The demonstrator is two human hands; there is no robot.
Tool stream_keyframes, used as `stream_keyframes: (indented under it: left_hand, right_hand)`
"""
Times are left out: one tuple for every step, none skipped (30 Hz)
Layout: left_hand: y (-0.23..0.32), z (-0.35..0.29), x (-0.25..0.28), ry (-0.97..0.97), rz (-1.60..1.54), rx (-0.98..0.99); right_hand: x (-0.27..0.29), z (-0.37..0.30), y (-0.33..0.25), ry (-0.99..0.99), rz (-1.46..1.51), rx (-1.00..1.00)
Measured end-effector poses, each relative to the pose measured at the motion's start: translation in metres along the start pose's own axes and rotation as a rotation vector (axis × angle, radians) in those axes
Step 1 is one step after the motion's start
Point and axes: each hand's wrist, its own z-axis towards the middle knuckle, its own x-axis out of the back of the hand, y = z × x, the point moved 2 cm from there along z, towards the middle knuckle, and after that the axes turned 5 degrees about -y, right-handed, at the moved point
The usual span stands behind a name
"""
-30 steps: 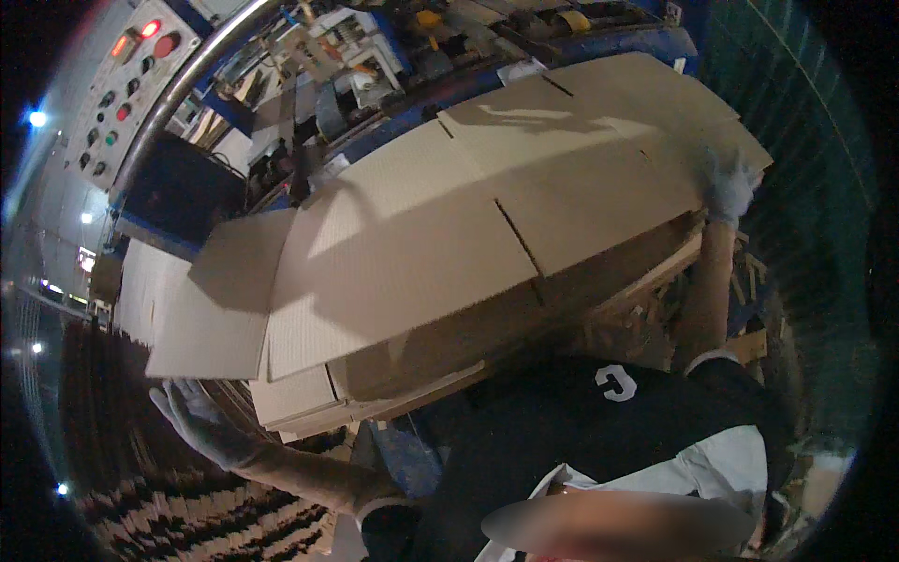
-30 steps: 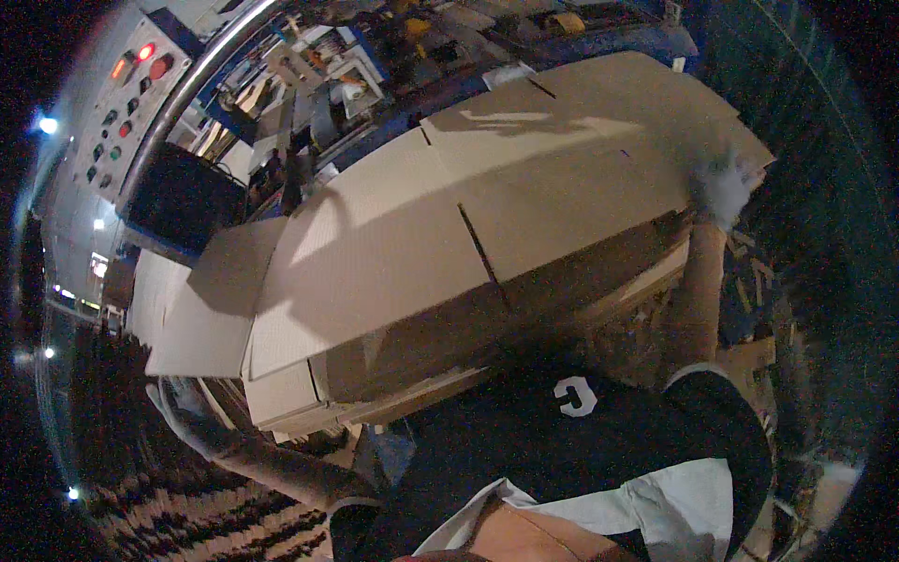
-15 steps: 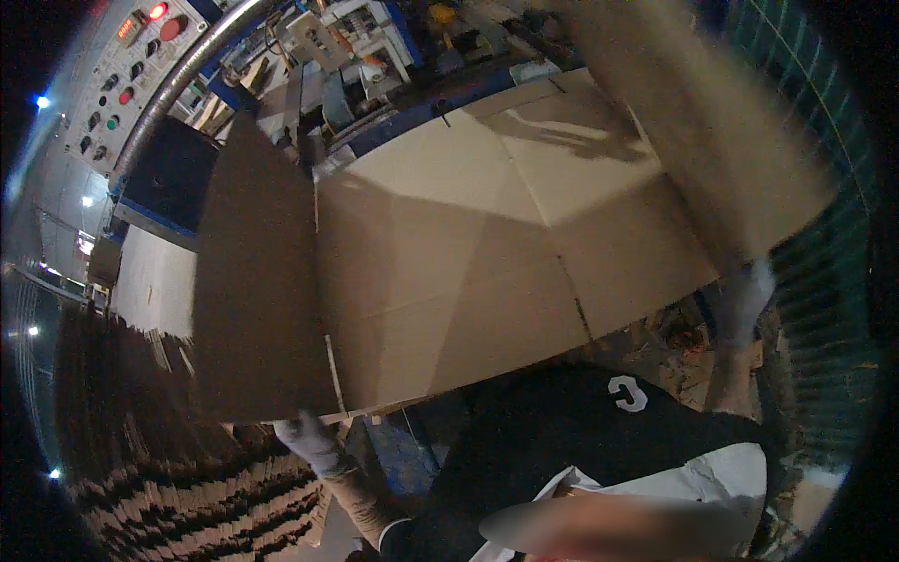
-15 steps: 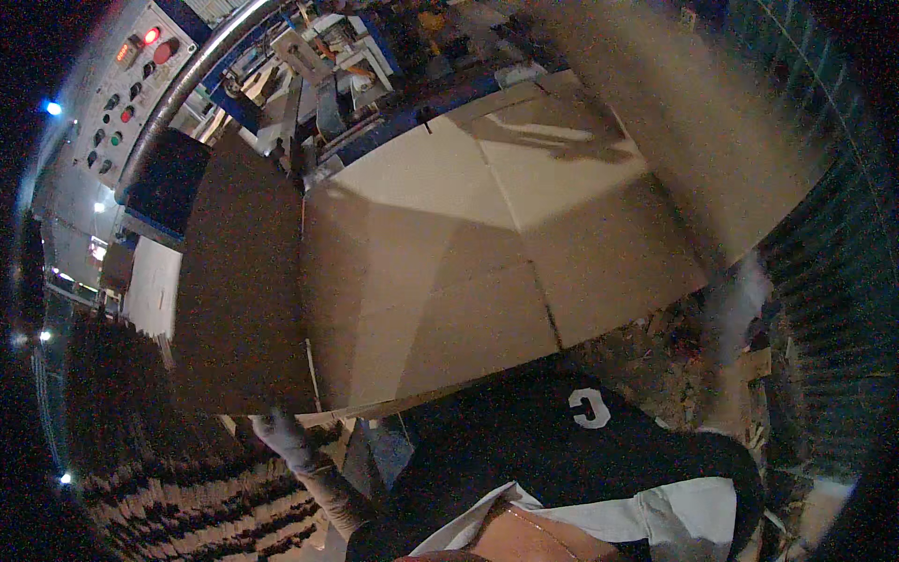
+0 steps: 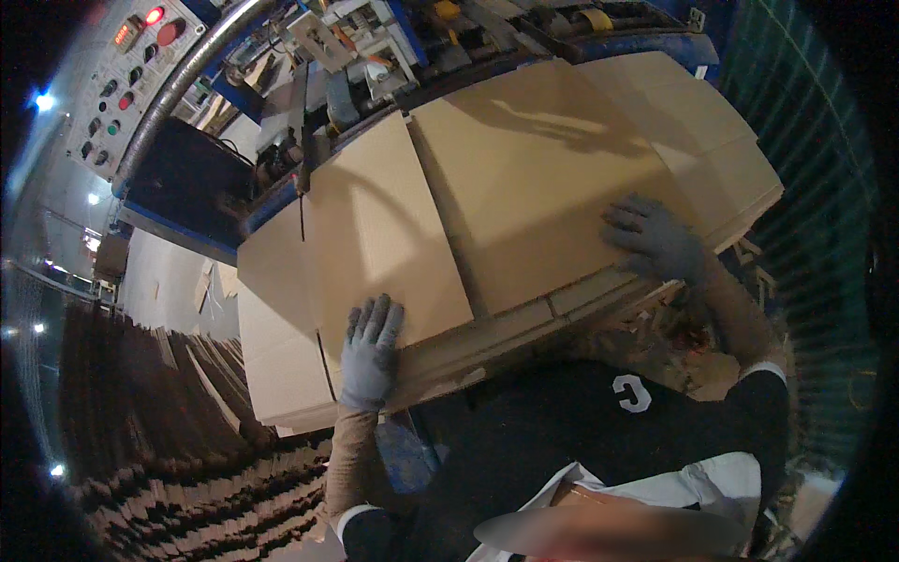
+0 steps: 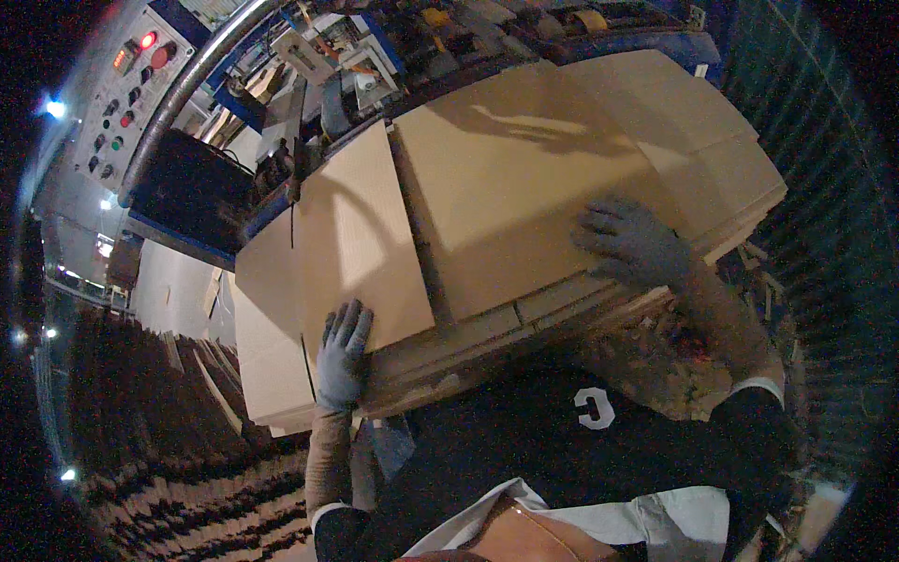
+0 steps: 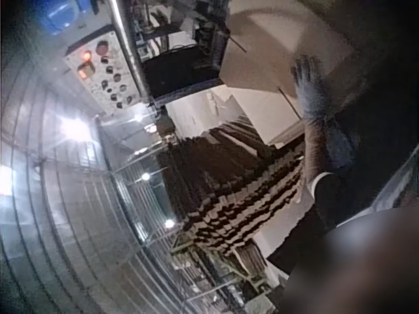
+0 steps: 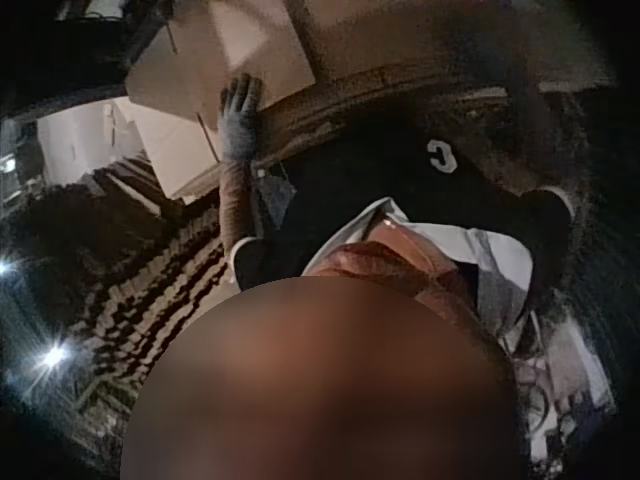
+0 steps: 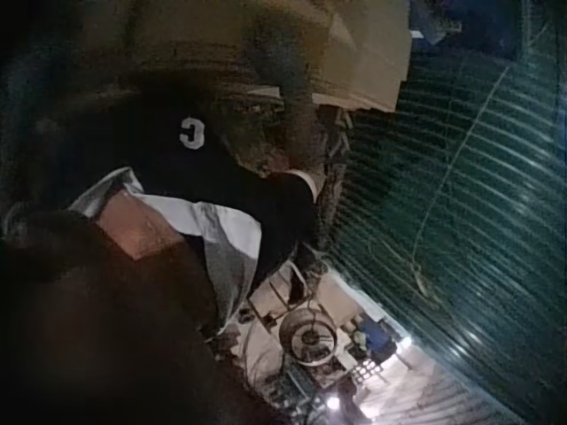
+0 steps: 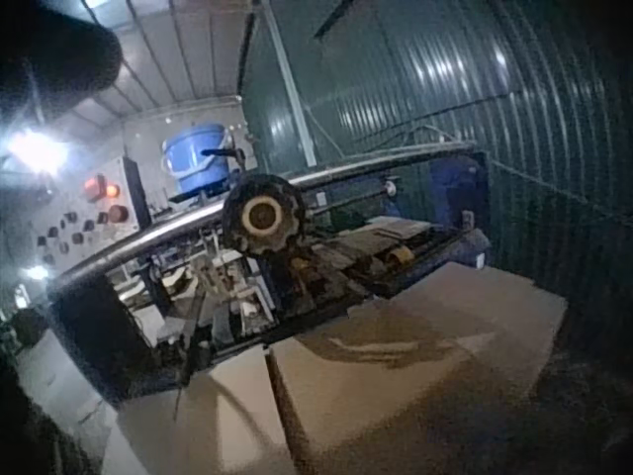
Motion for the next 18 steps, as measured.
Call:
stream_keyframes:
  left_hand:
    - [-0.009,0.006,-0.002,0.030,-0.020,0.018]
    - [-0.018,0.012,-0.005,0.063,-0.030,0.032]
    - [-0.032,0.021,-0.007,0.102,-0.024,0.002]
    - [-0.043,0.030,-0.010,0.154,-0.039,-0.001]
    - [-0.053,0.041,-0.013,0.206,-0.040,0.000]
    - [-0.063,0.053,-0.014,0.264,-0.032,0.007]
    - [-0.071,0.062,-0.014,0.334,-0.060,-0.043]
    - [-0.075,0.067,-0.014,0.332,-0.088,-0.028]
    - [-0.076,0.069,-0.013,0.347,-0.116,-0.040]
    - [-0.075,0.068,-0.011,0.364,-0.145,-0.062]
    - [-0.072,0.065,-0.010,0.277,-0.094,-0.045]
    - [-0.066,0.057,-0.010,0.194,-0.050,-0.035]
    - [-0.060,0.047,-0.011,0.111,-0.005,-0.027]
    - [-0.056,0.038,-0.013,0.052,0.001,-0.014]
    - [-0.056,0.032,-0.015,-0.012,0.005,-0.007]
    - [-0.057,0.029,-0.017,-0.046,0.059,-0.068]
    - [-0.068,0.029,-0.019,0.016,-0.416,0.163]
    - [-0.085,0.033,-0.023,0.103,-0.845,0.342]
  right_hand:
    - [0.002,0.012,0.008,-0.018,0.001,0.011]
    - [0.005,0.024,0.015,0.024,-0.006,0.028]
    - [0.006,0.036,0.021,0.031,0.003,0.043]
    - [0.006,0.045,0.025,0.038,0.021,0.026]
    - [0.004,0.053,0.025,0.054,0.027,0.089]
    - [0.003,0.062,0.028,0.068,0.041,0.124]
    - [0.002,0.068,0.029,0.094,0.041,0.210]
    - [-0.001,0.072,0.033,0.082,0.067,0.168]
    - [-0.004,0.075,0.039,0.085,0.079,0.177]
    - [-0.007,0.076,0.045,0.136,0.089,0.200]
    - [-0.012,0.075,0.053,0.127,0.048,0.165]
    - [-0.016,0.072,0.064,0.160,0.007,0.144]
    - [-0.021,0.069,0.077,0.174,-0.026,0.102]
    - [-0.023,0.067,0.095,0.316,0.033,-0.018]
    - [-0.027,0.063,0.112,0.437,0.105,-0.164]
    - [-0.030,0.063,0.133,0.499,0.182,-0.373]
    - [-0.033,0.062,0.153,0.568,0.273,-0.576]
    - [-0.033,0.070,0.181,0.495,0.379,-0.875]
